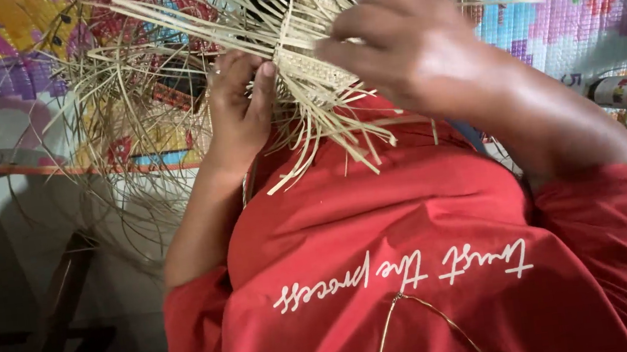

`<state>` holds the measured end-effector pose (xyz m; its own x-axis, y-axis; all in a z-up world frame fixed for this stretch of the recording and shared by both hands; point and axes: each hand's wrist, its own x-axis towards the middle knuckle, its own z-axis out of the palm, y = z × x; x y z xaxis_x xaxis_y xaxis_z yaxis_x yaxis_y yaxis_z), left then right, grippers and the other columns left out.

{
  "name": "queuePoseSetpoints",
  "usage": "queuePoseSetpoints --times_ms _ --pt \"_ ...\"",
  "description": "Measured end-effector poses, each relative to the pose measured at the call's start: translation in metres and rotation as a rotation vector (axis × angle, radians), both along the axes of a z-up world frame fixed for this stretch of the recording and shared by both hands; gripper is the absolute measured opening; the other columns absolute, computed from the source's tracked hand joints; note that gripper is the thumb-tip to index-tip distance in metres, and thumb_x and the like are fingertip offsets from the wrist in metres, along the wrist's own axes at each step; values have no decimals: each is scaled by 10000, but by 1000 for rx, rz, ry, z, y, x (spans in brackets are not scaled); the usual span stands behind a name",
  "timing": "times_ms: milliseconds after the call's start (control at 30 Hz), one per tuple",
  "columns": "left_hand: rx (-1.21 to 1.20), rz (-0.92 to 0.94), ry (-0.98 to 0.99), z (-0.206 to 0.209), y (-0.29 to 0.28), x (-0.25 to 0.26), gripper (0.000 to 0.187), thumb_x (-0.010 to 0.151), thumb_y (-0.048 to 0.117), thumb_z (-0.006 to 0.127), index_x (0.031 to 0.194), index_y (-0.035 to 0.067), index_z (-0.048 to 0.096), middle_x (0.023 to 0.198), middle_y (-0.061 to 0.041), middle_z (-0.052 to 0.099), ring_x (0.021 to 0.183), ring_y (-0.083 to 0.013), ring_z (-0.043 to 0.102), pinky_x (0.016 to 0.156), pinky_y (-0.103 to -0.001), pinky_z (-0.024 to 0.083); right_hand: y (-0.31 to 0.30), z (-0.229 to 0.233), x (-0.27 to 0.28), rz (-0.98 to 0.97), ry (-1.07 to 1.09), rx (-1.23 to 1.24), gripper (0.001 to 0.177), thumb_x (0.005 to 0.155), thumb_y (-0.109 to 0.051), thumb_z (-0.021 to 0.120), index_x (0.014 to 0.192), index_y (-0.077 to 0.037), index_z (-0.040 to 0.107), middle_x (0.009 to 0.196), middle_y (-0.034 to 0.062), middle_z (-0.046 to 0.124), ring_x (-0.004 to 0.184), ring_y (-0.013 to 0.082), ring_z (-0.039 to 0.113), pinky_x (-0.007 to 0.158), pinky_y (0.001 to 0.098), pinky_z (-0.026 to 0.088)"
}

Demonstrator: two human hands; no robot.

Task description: Weaving a hat using dried straw or grass fibers on a floor mat.

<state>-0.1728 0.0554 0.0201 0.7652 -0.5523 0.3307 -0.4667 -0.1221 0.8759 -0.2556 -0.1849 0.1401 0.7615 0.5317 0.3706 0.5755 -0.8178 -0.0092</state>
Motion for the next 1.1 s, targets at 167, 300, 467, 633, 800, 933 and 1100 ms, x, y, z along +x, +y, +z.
queuePoseSetpoints --times_ms 167,300,467,633,800,933,1100 --pt "-61 -19 99 6 -3 -1 296 1053 249 570 873 16 595 696 -63 545 635 -178 507 624 -333 416 22 -29 38 26 -77 -173 302 953 -264 651 1237 -185 716 1092 3 633 970 162 596 852 309 489" --pt "-98 -54 190 1 -4 -2 282 1061 236 568 901 6 599 718 -60 588 602 -151 540 564 -280 455 21 -42 46 48 -228 -239 205 945 -261 696 1126 -163 694 1017 -12 625 929 135 603 849 265 505" --pt "-251 -111 390 -5 -10 2 161 1044 140 607 907 65 568 681 -14 547 554 -115 504 502 -252 434 16 -43 35 55 -153 10 175 971 -79 725 1137 -24 728 1130 103 659 949 220 610 853 350 546" --pt "-345 -103 437 -31 -18 4 42 1040 79 624 1044 52 656 684 -13 544 521 -105 463 435 -241 407 12 -34 17 -22 -67 304 226 934 203 773 1123 83 747 1074 168 633 891 275 591 779 398 518" --pt "-224 -2 461 -18 -16 6 139 1021 55 641 886 77 662 662 3 527 530 -89 406 448 -229 332 28 -29 2 133 70 507 336 879 229 728 1184 104 664 1122 249 730 913 351 764 710 369 661" --pt "-65 147 731 1 -10 11 153 944 206 704 816 127 678 684 3 625 574 -87 526 557 -244 506 60 -51 8 246 452 659 330 1060 -19 672 1377 16 587 694 33 576 556 145 590 582 304 600" --pt "-388 -206 912 -36 8 33 312 967 281 713 716 138 594 603 59 478 496 -50 369 487 -204 362 76 -68 19 297 265 363 404 883 -38 675 1269 77 639 1273 208 686 1109 334 724 849 392 598"
